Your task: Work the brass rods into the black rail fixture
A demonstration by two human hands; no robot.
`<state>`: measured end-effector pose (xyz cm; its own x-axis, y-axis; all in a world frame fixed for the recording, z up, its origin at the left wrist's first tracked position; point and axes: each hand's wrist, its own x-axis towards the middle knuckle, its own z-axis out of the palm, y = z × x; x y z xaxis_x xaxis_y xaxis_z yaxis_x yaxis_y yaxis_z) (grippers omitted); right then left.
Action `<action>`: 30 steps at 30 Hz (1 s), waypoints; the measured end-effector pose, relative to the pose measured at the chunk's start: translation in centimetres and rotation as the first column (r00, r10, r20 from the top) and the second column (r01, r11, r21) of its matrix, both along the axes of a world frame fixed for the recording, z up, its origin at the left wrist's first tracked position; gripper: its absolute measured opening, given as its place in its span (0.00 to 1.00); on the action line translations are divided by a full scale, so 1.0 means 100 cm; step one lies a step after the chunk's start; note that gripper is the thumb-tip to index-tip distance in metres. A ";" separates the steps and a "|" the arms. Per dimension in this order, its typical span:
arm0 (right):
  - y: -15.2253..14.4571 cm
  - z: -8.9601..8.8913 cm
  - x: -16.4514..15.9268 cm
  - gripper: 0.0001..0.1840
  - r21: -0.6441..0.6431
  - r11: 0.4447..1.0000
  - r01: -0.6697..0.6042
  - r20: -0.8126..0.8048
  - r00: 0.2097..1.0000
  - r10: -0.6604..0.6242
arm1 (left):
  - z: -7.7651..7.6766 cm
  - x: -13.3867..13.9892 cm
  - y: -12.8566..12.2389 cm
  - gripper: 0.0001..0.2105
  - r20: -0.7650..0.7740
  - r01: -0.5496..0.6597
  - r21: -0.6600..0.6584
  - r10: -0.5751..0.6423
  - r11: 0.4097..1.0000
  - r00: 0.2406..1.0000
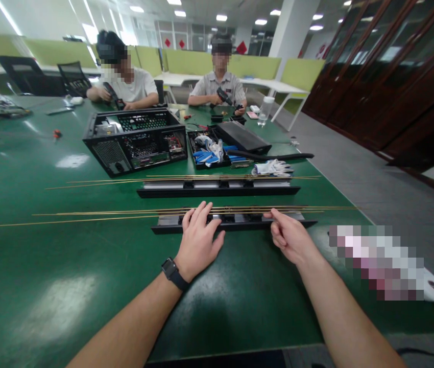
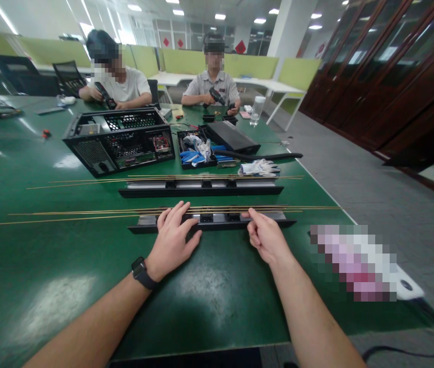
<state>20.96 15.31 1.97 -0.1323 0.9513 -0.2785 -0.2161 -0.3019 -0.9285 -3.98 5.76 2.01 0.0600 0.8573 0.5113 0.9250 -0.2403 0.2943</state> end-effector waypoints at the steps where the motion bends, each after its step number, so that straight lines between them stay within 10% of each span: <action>1: 0.001 0.000 0.001 0.19 -0.003 1.000 0.020 -0.008 1.000 -0.020 | 0.000 0.000 0.000 0.11 0.001 0.000 -0.003 0.000 1.000 1.000; 30: 0.000 0.006 0.001 0.17 -0.030 0.999 0.040 -0.017 0.999 -0.040 | 0.000 -0.001 -0.001 0.11 0.008 -0.004 -0.018 0.004 1.000 1.000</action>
